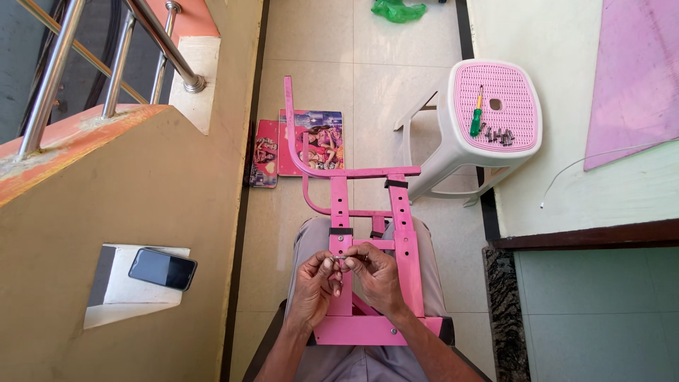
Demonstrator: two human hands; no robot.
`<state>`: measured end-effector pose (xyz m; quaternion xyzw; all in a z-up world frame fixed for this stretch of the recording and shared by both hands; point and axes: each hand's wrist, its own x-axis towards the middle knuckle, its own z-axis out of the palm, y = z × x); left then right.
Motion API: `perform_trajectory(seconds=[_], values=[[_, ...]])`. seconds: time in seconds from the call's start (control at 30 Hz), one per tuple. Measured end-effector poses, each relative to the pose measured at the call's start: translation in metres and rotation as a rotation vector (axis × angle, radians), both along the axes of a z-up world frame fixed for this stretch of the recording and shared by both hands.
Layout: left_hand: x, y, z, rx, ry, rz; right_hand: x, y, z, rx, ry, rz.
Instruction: The person uses a screwdriver to remove screws from a pink metal frame resting on their lap. They loosen and remove multiple fasteners, then detach a side section of the frame and place it on the floor.
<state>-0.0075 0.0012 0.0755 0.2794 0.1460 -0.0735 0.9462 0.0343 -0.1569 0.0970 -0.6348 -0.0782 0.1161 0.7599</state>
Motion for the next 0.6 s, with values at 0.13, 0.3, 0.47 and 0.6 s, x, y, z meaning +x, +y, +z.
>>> perform_trajectory(seconds=[0.13, 0.3, 0.47, 0.6], values=[[0.0, -0.004, 0.011, -0.017, 0.037, -0.058, -0.005, -0.006, 0.012, -0.103, -0.057, -0.023], [0.001, -0.008, 0.016, -0.03, 0.073, -0.095, -0.006, -0.01, 0.025, -0.123, -0.084, -0.034], [0.0, -0.013, 0.019, 0.014, 0.102, -0.091, -0.01, -0.016, 0.039, -0.343, -0.355, -0.106], [0.002, -0.012, 0.022, 0.097, 0.129, -0.1, -0.008, -0.018, 0.044, -0.447, -0.471, -0.135]])
